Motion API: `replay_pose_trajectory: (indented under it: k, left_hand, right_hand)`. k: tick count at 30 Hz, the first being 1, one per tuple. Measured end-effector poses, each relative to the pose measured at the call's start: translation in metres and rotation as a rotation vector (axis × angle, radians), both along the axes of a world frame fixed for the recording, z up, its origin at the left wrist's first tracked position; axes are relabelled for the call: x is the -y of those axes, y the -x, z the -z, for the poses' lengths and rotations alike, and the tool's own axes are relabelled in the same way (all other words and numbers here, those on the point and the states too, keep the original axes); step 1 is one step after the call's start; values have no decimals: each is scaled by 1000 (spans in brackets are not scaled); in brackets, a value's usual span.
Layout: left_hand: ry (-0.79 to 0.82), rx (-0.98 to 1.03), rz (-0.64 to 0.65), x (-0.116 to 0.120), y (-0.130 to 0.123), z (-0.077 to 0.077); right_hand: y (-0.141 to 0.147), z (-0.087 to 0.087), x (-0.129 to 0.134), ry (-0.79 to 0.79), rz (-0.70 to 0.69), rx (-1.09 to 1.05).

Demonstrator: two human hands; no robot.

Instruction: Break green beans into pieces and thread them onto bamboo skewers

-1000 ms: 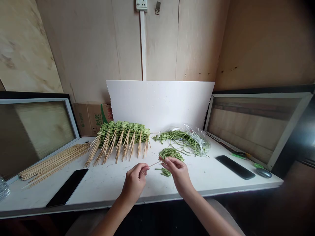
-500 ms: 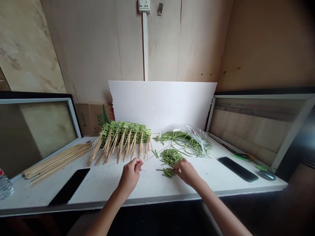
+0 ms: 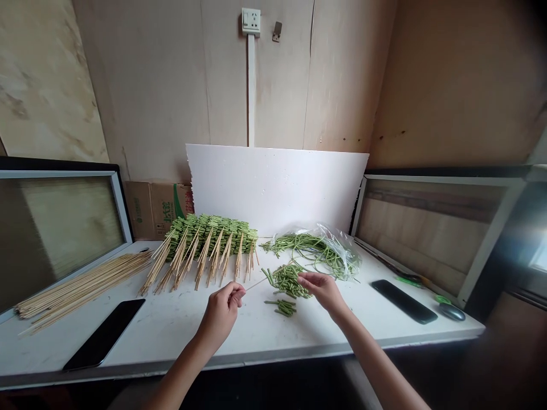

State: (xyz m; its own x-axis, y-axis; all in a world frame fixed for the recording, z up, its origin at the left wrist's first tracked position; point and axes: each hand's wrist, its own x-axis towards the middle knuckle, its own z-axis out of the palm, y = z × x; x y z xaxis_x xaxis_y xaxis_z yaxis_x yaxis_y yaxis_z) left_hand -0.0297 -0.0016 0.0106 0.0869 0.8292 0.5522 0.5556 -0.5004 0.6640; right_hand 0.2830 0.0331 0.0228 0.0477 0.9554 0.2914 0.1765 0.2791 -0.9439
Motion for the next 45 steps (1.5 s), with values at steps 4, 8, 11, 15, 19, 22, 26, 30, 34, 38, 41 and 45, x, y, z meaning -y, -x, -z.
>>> replay_pose_trajectory:
  k: [4, 8, 11, 15, 19, 22, 26, 30, 34, 38, 41, 45]
  left_hand:
    - [6, -1, 16, 3, -2, -1]
    - [11, -18, 31, 7, -3, -4]
    - [5, -24, 42, 9, -4, -5]
    - [-16, -33, 38, 10, -5, -5]
    - [-24, -37, 36, 9, -5, -5]
    - [-22, -42, 39, 9, -5, -4]
    - [-35, -49, 36, 8, -5, -4]
    - [-41, -50, 34, 8, -5, -3]
    - [-54, -58, 30, 9, -4, -3]
    - [-58, -62, 40, 10, -5, -3]
    - [-54, -68, 36, 10, -6, -4]
    - [-52, -72, 25, 10, -6, -3]
  right_hand:
    - [11, -13, 8, 20, -75, -353]
    - [21, -18, 15, 52, -121, -571]
    - [25, -19, 18, 56, -127, -609]
    - [28, -19, 20, 65, -127, -626]
    - [29, -17, 19, 53, -98, -644]
    - [29, -15, 18, 56, -92, -618]
    - [28, -14, 17, 42, -77, -579]
    - [27, -14, 16, 36, -76, -588]
    - [28, -14, 16, 29, -64, -561]
    - [28, -14, 16, 29, -44, -530]
    - [28, -14, 16, 34, -40, -544]
    - [30, -15, 17, 25, -45, -545]
